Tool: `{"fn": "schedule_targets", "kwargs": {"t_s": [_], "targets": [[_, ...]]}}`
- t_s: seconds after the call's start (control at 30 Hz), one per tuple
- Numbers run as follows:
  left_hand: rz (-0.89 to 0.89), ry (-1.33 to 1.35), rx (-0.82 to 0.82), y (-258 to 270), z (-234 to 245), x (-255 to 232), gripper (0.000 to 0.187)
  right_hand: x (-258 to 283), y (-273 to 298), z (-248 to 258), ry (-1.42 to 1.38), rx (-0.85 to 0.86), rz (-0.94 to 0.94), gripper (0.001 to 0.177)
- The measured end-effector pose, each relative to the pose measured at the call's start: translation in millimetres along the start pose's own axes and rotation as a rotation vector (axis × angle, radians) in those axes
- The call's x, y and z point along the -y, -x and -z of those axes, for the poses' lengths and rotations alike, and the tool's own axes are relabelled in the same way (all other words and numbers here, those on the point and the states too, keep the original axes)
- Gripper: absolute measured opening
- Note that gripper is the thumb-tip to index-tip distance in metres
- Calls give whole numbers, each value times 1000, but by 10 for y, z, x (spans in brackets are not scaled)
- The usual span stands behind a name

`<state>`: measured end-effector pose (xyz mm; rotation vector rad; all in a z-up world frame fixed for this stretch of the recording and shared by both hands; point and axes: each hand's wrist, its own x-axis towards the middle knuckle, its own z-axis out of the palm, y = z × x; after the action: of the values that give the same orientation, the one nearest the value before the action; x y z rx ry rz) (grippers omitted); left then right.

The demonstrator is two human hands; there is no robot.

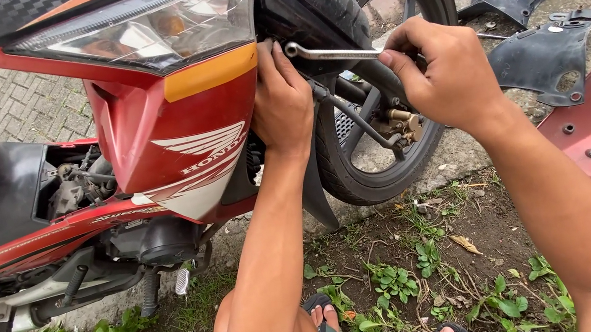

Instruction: The person handles a small metal part and a wrench on the ground before moving to a red motorcycle. They then sit on the ground and use the wrench to tighten a bolt on the front wheel assembly.

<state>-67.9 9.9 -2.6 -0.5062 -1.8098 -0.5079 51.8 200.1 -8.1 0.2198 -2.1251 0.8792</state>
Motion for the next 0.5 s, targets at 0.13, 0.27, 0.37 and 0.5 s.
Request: {"fn": "schedule_targets", "kwargs": {"t_s": [0.13,0.27,0.37,0.5], "targets": [[90,231,60,89,251,-101,22,-64,-13,-221,123,-156,146,6],[205,339,206,339,294,-107,40,-164,67,-466,280,-282,258,3],[269,427,283,313,351,-119,45,-77,132,-568,403,-341,284,3],[332,495,335,330,434,-140,46,22,206,-641,422,-345,288,5]]}}
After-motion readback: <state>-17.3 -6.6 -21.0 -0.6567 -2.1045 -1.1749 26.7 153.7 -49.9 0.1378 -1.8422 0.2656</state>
